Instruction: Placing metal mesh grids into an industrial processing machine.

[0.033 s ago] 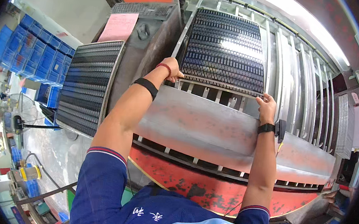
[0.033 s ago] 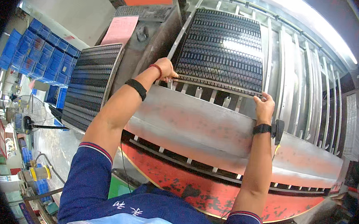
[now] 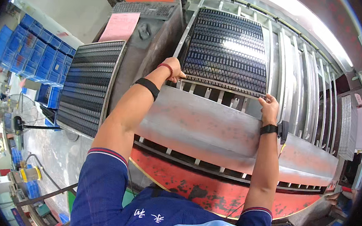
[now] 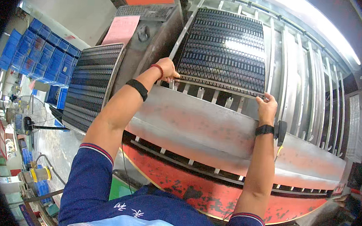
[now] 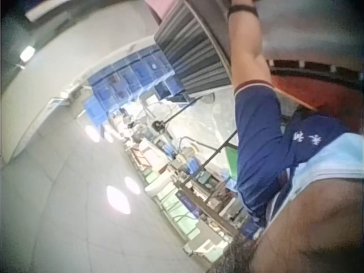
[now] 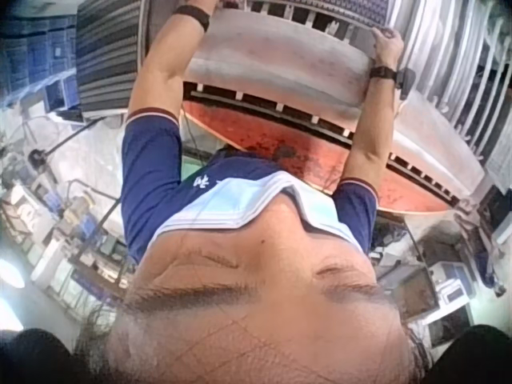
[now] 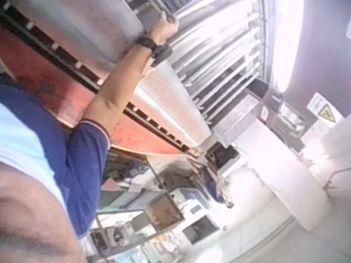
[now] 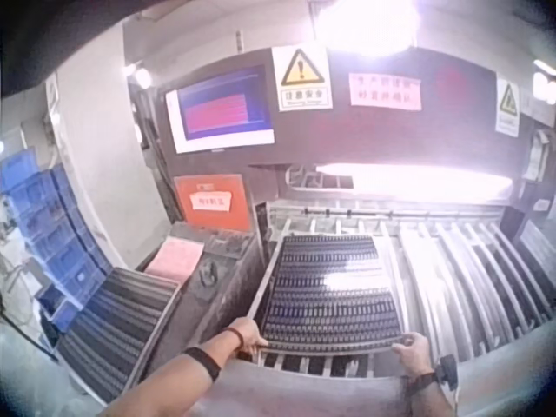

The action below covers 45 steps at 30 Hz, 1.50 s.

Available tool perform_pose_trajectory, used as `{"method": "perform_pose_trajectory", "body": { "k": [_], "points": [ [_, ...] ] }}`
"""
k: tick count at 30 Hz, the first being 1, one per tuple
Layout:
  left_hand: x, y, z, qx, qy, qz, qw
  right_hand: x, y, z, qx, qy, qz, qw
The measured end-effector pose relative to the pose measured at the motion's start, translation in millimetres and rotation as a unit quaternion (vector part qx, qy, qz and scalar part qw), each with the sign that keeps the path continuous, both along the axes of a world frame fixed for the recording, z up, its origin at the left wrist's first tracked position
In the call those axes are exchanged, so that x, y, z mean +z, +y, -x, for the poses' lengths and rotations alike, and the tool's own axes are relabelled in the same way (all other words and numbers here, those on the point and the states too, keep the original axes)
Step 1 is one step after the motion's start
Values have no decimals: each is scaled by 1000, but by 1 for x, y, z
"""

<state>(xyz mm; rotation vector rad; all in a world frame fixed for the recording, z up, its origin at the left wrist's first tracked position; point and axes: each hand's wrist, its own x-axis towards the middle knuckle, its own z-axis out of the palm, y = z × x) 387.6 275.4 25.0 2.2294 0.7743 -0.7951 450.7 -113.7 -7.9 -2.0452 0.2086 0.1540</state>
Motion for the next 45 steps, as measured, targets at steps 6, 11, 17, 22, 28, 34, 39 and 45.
{"method": "perform_pose_trajectory", "body": {
  "k": [6, 11, 17, 22, 28, 34, 39, 45],
  "points": [
    [-6, 11, 1, 18, 8, 15, 1000, 2, 5, -1, 9, 14, -4, 1000],
    [6, 7, -5, -16, -3, -15, 1000, 1, 7, -5, -10, -9, -2, 1000],
    [7, 7, -3, -24, -10, -25, 999, 3, 8, -4, 2, 1, -5, 1000],
    [4, 3, -6, -40, -20, -37, 998, 1, 3, -6, -7, 16, 28, 999],
    [-11, 23, -18, -147, 109, -114, 976, -16, 8, -14, 27, -2, 91, 996],
    [10, 0, -10, -65, 65, -90, 992, -16, -4, -10, 23, -36, 77, 996],
    [3, 10, 1, -29, 31, -44, 998, -9, 1, -7, 25, 0, 94, 995],
    [-1, 20, 7, -16, -36, 56, 998, -2, 4, -4, 15, 7, 56, 998]
  ]
}}
